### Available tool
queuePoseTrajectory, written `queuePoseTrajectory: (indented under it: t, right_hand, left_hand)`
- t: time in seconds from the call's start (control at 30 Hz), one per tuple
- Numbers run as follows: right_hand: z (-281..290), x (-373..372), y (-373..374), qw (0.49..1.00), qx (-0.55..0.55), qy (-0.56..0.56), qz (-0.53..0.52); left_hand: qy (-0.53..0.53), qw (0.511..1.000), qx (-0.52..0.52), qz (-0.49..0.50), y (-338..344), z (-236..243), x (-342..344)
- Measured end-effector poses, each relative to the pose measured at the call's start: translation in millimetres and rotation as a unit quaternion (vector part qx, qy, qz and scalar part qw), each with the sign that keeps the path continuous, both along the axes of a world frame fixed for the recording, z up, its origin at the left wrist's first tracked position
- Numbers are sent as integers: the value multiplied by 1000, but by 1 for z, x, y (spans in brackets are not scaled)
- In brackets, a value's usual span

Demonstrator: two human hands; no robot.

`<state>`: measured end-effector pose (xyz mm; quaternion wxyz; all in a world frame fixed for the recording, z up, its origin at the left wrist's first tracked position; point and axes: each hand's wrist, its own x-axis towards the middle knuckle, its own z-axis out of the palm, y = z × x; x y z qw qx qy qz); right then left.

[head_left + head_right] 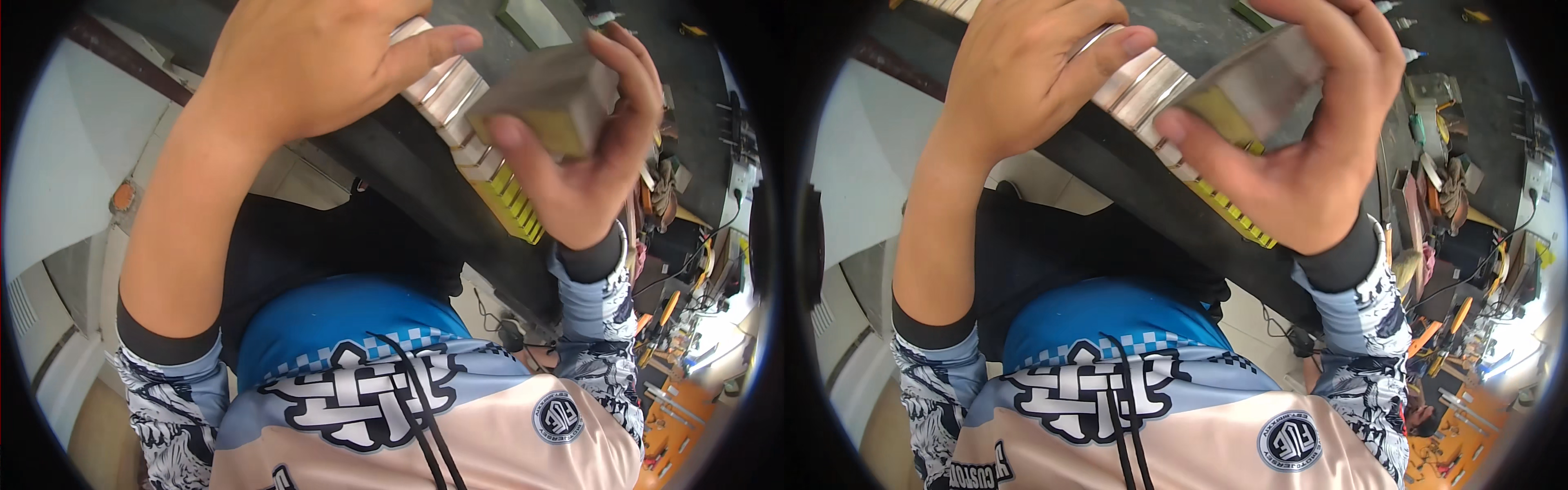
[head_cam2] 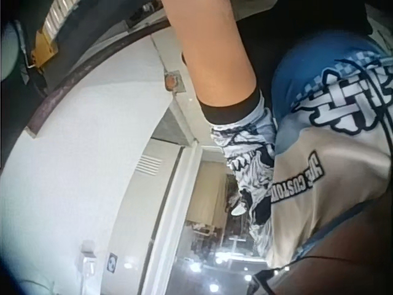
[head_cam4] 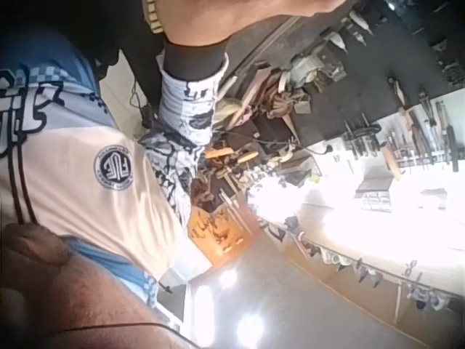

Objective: Use a sanding block to smooth the frets on a guitar neck.

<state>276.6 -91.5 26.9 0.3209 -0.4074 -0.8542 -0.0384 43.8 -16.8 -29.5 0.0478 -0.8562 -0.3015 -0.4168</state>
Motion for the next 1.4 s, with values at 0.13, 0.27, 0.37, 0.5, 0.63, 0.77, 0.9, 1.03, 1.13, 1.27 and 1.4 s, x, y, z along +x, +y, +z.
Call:
queuePoseTrajectory:
  t: [0.13, 0.27, 0.37, 0.5, 0.63, 0.77, 0.9, 1.03, 1.13, 1.27, 1.4]
  right_hand:
    - [-3, -5, 7, 999, -52, -2, 7]
    - [0, -12, 7, 998, 10, -64, 7]
    - [4, -32, -6, 995, 29, -87, 36]
    - [0, -14, 7, 999, 12, -53, -5]
    - [-5, -41, -7, 991, 71, -88, 71]
    - [2, -27, 12, 999, 0, -53, 12]
    - [6, -32, 6, 996, -36, -32, 74]
    - [6, -37, 5, 994, 2, -71, 88]
    - [2, -26, 10, 996, -51, -4, 67]
    - [7, -36, 12, 995, -13, -56, 88]
    - [5, -34, 2, 995, -90, -4, 34]
  left_hand:
    - [-17, 998, 63, 10, 0, -4, -6]
    - [-31, 998, 61, 11, -2, -7, -7]
    - [-36, 997, 67, 8, -2, -7, -10]
    - [-62, 997, 43, -2, -8, -5, -14]
    - [-57, 995, 81, 17, -10, -7, -20]
    - [-77, 995, 58, -2, -8, -8, -24]
    - [-79, 995, 67, 12, -6, -7, -25]
    - [-51, 992, 113, 40, -4, -13, -22]
    - [-45, 992, 111, 45, -5, -11, -22]
    - [-46, 985, 156, 55, -3, -14, -18]
    - [-80, 990, 112, 23, -1, -16, -21]
